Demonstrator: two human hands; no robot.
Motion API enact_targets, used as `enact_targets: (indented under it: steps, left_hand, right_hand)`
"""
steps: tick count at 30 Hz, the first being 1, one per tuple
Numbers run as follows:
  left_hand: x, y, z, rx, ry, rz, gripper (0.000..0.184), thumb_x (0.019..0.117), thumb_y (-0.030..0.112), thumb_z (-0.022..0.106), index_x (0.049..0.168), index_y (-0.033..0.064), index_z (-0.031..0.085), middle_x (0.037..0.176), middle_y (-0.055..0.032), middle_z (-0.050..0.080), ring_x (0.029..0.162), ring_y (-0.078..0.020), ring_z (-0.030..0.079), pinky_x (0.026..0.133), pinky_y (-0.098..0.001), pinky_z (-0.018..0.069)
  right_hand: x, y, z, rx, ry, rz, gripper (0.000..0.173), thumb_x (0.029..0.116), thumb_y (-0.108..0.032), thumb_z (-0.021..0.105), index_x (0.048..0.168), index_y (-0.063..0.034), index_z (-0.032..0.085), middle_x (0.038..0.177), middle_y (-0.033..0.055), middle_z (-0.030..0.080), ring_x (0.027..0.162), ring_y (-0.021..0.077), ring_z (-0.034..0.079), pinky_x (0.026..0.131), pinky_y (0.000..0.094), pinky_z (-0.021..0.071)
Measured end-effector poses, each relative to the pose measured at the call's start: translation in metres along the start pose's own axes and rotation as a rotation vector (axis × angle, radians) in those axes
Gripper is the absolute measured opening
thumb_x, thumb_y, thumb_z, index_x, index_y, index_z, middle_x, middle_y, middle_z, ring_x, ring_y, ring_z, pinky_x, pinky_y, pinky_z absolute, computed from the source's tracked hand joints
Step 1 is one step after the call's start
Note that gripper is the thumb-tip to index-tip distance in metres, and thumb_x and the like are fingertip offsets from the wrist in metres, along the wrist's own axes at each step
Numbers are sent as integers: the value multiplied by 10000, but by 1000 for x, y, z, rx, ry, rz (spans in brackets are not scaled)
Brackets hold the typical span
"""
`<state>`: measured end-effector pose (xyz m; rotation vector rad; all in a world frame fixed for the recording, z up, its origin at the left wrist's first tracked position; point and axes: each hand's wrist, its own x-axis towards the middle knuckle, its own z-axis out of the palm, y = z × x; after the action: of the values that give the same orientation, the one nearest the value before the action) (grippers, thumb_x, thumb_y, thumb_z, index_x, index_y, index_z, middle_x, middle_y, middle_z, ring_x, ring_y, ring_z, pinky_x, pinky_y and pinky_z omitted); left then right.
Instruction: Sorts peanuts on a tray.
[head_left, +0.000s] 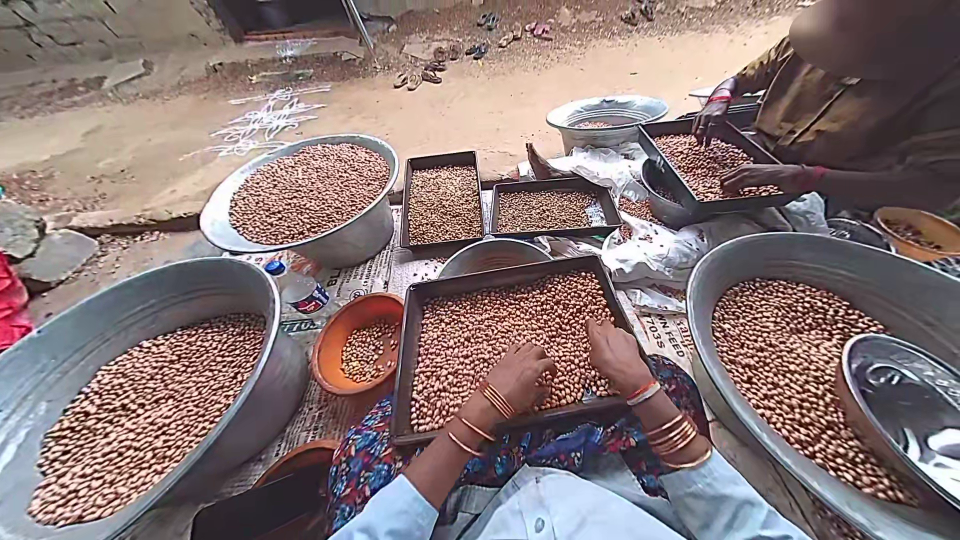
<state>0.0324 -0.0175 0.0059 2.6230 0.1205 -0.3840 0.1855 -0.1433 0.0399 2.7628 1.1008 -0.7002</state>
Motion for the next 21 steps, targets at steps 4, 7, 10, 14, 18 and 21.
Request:
enact_targets:
  steps: [4, 7, 10, 14, 18, 21]
  left_hand:
    - [-13, -23, -2, 79, -58, -39, 374, 955, 228, 714, 1305, 101, 683, 1440, -160, 578, 1425, -333, 459, 1204, -564, 280]
    - [-31, -44, -19, 158, -115, -202, 408, 902, 121, 721, 1308, 142, 692, 1426, -147, 587, 1425, -341, 456, 1202, -617, 247]
    - [-40, -50, -49, 219, -184, -469, 375, 915, 95, 710, 1285, 151, 705, 1425, -158, 597, 1415, -405, 453, 1184, -713, 198]
    - [-22, -50, -84, 127, 84, -539, 288, 985, 119, 637, 1263, 106, 710, 1354, -192, 626, 1316, -386, 552, 1122, -582, 389]
    - [26, -52, -84, -8, 367, -444, 291, 1051, 87, 503, 1230, 68, 732, 1280, -154, 686, 1270, -313, 613, 1112, -471, 451]
    - [63, -64, -65, -31, 402, -403, 302, 1070, 108, 490, 1252, 74, 729, 1299, -140, 688, 1291, -308, 600, 1121, -453, 444]
  right_hand:
    - [-13, -39, 28, -2, -113, -258, 581, 965, -74, 588, 1516, -6, 418, 1350, 287, 581, 1148, 454, 640, 920, 585, 522]
    - [-5, -45, 31, 215, -85, -557, 459, 962, -184, 658, 1409, -106, 592, 1278, 190, 668, 1161, 379, 654, 953, 593, 509]
    - [18, -40, 4, 279, 81, -579, 265, 999, -192, 590, 1211, -118, 731, 1148, 131, 739, 1117, 325, 685, 947, 564, 510]
    - [59, -36, -12, 154, 209, -475, 249, 1017, -173, 557, 1129, -68, 753, 1134, 175, 733, 1121, 364, 676, 938, 569, 495]
    - [78, -42, -2, 127, 263, -514, 266, 1022, -164, 529, 1130, -40, 738, 1119, 193, 728, 1104, 373, 683, 919, 568, 504]
    - [78, -46, 3, 94, 246, -489, 284, 1037, -169, 494, 1132, -19, 717, 1118, 212, 715, 1095, 392, 681, 896, 572, 511]
